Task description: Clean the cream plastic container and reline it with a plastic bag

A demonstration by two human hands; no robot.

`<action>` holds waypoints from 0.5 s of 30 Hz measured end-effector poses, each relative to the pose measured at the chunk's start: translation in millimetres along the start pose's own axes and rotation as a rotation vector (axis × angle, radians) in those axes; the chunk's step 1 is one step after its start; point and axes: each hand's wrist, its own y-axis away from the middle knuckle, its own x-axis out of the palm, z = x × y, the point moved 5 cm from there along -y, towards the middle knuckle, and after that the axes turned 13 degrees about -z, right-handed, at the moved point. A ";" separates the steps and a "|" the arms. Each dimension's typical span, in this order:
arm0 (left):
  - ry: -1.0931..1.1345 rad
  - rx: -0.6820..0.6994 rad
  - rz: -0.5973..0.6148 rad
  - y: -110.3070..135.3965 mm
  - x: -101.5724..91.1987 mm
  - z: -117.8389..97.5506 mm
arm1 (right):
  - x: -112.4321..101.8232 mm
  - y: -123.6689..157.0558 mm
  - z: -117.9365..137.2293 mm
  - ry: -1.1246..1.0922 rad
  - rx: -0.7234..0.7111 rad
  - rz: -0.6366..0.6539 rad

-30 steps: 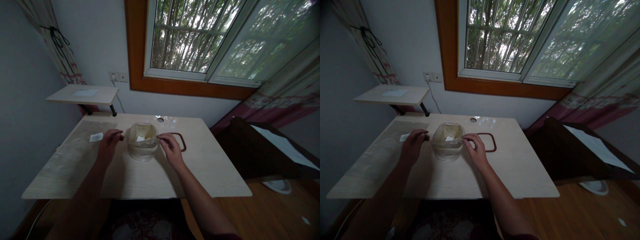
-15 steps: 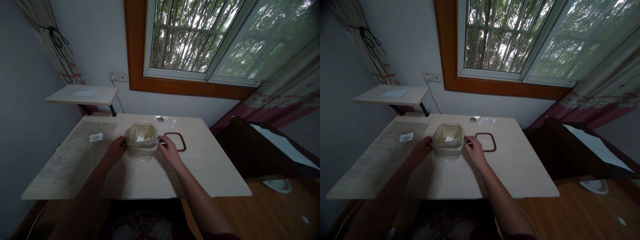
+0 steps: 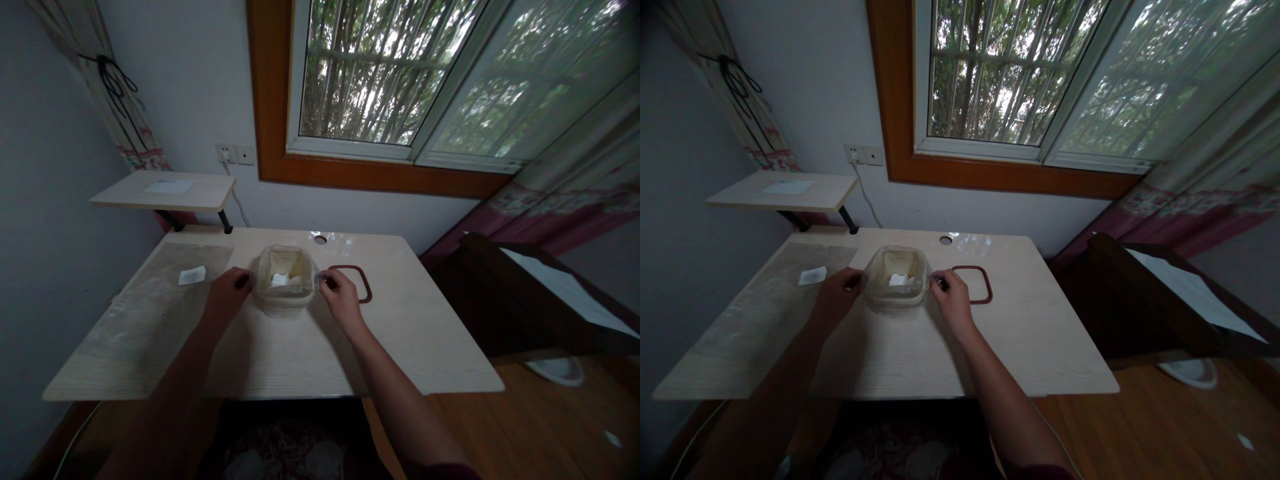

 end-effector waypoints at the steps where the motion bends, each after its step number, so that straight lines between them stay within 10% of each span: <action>1: 0.008 -0.003 -0.012 -1.1 -2.1 0.6 | -1.3 -0.8 0.9 -0.003 0.001 -0.007; 15: 0.091 -0.104 -0.022 -6.6 -11.0 -5.0 | -9.3 -6.7 12.4 -0.015 -0.040 -0.004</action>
